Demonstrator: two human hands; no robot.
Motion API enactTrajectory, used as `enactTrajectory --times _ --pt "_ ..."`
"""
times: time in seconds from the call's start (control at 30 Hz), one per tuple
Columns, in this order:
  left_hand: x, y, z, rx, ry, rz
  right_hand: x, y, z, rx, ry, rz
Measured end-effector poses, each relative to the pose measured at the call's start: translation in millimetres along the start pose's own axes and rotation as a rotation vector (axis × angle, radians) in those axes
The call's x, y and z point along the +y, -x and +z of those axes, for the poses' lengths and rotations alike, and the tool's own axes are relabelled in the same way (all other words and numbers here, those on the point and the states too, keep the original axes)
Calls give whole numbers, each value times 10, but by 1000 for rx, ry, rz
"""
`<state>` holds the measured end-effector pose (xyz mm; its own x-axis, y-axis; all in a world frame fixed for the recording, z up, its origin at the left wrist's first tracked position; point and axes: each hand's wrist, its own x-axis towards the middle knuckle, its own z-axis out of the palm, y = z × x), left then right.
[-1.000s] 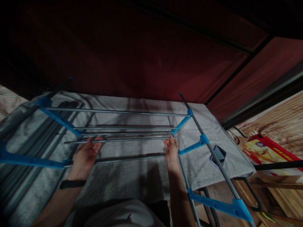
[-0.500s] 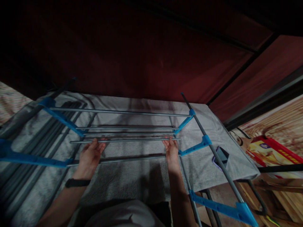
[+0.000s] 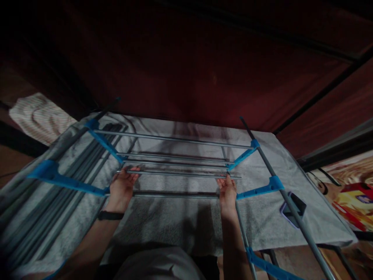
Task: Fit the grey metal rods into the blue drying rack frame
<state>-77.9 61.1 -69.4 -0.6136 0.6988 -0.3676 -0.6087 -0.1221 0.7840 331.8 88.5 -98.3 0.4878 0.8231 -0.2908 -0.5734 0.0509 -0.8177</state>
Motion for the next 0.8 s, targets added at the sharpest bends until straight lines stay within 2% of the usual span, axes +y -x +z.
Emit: enactTrajectory --times 0.2,0.4,0.8 --pt "38 13 -13 22 -2 39 -11 -21 -39 -21 -7 -8" --pt "-3 57 -11 -11 -17 49 2 -47 -55 -26 34 0" --pt "-57 65 -4 -15 38 5 34 -71 -140 -88 71 -11"
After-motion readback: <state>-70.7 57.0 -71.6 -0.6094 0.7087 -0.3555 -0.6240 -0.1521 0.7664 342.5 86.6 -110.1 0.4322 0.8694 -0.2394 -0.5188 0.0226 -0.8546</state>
